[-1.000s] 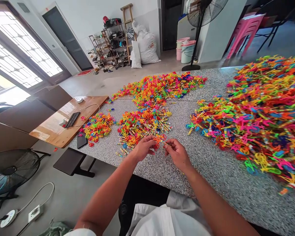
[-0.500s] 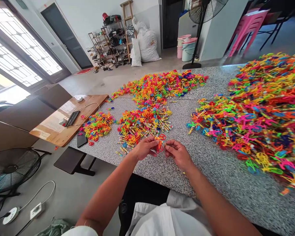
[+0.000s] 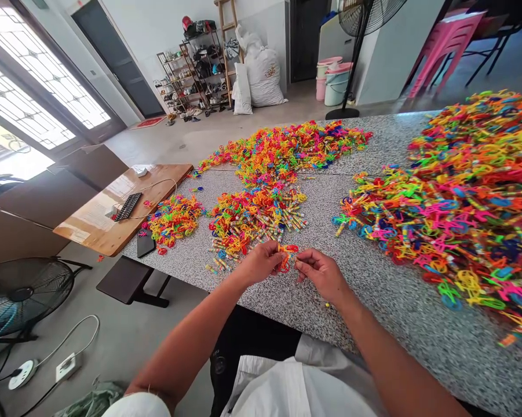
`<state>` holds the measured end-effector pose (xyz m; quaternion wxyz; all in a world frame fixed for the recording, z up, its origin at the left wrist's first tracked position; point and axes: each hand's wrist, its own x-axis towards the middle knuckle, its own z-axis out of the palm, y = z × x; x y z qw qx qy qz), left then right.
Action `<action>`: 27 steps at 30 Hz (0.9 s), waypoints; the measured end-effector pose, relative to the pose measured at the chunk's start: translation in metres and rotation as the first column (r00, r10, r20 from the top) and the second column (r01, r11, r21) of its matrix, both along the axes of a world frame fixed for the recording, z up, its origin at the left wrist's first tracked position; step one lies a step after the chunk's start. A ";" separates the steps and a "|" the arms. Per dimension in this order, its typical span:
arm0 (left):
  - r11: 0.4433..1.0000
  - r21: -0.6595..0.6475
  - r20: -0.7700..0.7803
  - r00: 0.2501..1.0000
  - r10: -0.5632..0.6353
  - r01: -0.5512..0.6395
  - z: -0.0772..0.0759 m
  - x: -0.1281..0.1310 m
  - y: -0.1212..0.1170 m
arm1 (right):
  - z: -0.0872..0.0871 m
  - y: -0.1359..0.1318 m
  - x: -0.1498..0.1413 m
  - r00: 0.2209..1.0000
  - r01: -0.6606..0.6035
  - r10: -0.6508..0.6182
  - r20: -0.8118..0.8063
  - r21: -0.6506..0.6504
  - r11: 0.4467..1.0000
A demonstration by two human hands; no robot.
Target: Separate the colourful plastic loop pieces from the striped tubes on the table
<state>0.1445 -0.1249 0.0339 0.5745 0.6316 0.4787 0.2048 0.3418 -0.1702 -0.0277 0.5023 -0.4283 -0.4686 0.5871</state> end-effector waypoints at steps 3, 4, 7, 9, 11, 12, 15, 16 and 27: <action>0.993 0.119 -0.109 0.994 0.002 0.011 -0.003 0.005 -0.004 | -0.007 -0.004 0.004 0.998 0.006 -0.007 0.059 0.026 1.000; 0.987 0.158 -0.149 0.989 0.005 0.019 -0.004 0.008 -0.006 | -0.010 -0.005 0.005 0.997 0.005 -0.007 0.077 0.029 1.000; 0.964 0.262 -0.264 0.964 0.040 0.032 -0.012 0.015 -0.012 | -0.016 -0.009 0.004 0.992 0.022 -0.023 0.122 0.012 1.000; 0.952 0.306 -0.305 0.950 0.073 0.025 -0.020 0.019 -0.014 | -0.018 -0.010 0.005 0.989 0.023 -0.020 0.144 -0.022 0.999; 0.946 0.325 -0.278 0.956 0.090 0.006 -0.027 0.017 -0.009 | -0.015 -0.005 0.014 0.978 0.024 -0.011 0.208 -0.060 0.998; 0.940 0.340 -0.254 0.960 0.118 -0.025 -0.028 0.013 -0.004 | -0.011 0.000 0.022 0.965 0.055 -0.037 0.258 -0.063 0.997; 0.884 0.432 -0.269 0.910 0.317 -0.180 -0.026 -0.014 0.020 | 0.009 0.024 0.058 0.890 0.380 -0.377 0.255 0.039 0.924; 0.851 0.479 -0.322 0.859 0.398 -0.214 -0.024 -0.027 0.030 | 0.017 0.033 0.069 0.831 0.533 -0.537 0.143 0.070 0.843; 0.635 0.738 -0.483 0.481 0.732 -0.226 -0.028 -0.145 0.039 | -0.004 0.041 -0.026 0.632 -0.047 -0.109 0.767 0.178 0.983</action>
